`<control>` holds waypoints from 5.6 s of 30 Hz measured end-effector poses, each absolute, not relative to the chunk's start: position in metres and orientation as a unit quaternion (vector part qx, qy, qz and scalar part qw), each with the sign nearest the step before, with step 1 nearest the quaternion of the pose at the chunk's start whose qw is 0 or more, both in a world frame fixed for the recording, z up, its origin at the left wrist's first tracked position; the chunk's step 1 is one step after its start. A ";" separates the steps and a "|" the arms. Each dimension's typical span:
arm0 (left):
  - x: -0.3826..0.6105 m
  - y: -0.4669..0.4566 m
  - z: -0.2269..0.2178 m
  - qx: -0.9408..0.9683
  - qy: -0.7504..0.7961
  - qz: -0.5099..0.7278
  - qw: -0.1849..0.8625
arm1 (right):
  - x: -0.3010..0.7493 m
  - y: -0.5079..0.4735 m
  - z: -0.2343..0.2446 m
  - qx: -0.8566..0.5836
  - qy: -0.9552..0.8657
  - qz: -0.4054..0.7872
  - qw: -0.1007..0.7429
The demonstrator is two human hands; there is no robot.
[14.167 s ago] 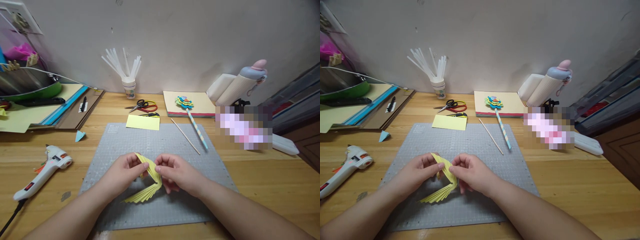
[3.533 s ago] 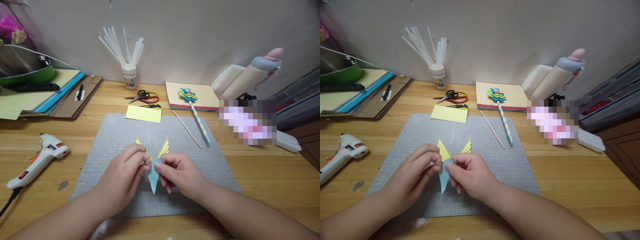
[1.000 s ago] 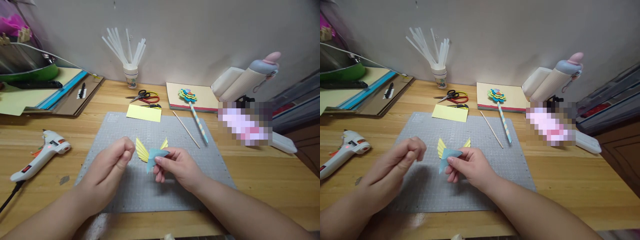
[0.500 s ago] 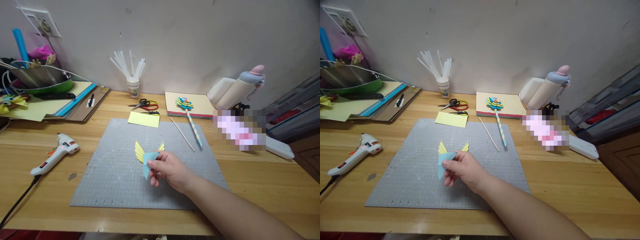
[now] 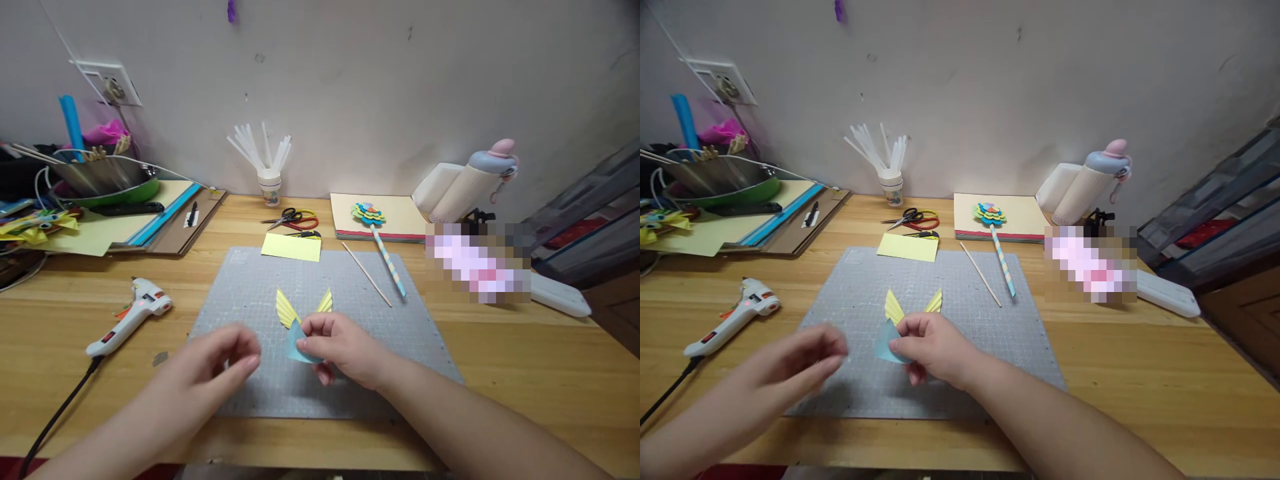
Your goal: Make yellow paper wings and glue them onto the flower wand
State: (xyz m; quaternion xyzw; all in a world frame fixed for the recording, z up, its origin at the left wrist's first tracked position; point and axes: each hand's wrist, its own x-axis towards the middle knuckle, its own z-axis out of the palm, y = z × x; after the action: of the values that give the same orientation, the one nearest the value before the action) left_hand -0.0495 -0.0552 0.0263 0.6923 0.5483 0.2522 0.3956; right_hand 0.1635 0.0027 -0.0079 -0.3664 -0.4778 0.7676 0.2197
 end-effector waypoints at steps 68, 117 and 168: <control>-0.009 0.000 0.001 0.641 0.471 0.304 0.524 | 0.166 0.002 -0.006 -0.381 -0.683 0.516 0.349; -0.007 -0.010 0.006 0.723 0.510 0.253 0.391 | 0.170 0.002 -0.009 -0.338 -0.766 0.387 0.386; -0.008 -0.004 0.000 0.558 0.439 0.257 0.656 | 0.173 0.013 0.000 -0.391 -0.499 0.748 0.196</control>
State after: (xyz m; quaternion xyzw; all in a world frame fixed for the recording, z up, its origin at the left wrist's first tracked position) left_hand -0.0077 -0.0038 -0.0004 0.5582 0.4391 0.2566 0.6555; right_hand 0.1728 0.0131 0.0002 -0.3913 -0.4988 0.7480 0.1963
